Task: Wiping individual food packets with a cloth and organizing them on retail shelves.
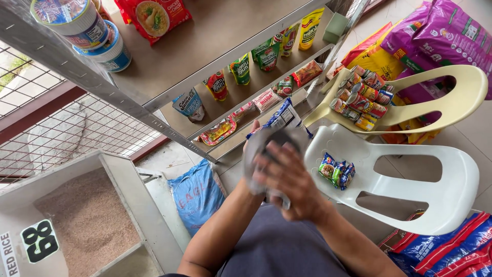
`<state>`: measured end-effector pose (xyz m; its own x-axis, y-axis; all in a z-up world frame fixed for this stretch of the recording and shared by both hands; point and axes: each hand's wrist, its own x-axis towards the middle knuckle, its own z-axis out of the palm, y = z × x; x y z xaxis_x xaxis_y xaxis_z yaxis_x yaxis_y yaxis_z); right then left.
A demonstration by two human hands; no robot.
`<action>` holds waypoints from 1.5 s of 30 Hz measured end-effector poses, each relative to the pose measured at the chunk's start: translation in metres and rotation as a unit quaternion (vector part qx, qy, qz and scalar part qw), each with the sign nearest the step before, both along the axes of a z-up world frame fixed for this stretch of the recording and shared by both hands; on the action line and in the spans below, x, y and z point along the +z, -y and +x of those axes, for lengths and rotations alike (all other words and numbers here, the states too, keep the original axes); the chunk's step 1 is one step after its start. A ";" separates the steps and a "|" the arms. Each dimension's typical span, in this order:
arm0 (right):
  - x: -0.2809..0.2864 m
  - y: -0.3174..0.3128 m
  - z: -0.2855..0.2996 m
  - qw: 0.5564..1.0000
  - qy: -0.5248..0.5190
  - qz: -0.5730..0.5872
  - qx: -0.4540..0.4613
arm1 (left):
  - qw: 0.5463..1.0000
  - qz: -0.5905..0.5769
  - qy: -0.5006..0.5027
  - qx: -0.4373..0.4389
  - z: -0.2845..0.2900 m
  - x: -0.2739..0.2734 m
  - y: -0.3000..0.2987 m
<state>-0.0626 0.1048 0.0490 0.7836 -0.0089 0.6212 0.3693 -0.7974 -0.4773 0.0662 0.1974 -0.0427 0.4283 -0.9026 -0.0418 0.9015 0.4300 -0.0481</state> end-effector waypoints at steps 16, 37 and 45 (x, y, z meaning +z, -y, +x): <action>-0.020 -0.006 -0.027 0.999 0.029 -0.020 -0.005 | 0.998 -0.055 -0.022 -0.029 -0.015 0.026 0.017; 0.017 0.103 -0.011 0.995 0.049 -0.064 0.060 | 0.998 -0.010 -0.035 -0.055 -0.022 -0.013 0.113; 0.029 0.183 0.003 0.996 0.012 -0.013 -0.090 | 0.999 0.012 0.021 -0.042 -0.037 0.044 0.154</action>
<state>-0.0600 -0.0785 0.0775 0.7555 -0.1307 0.6420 0.2310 -0.8639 -0.4476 0.0290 0.0439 0.0013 0.3535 -0.9342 -0.0482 0.9353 0.3540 -0.0009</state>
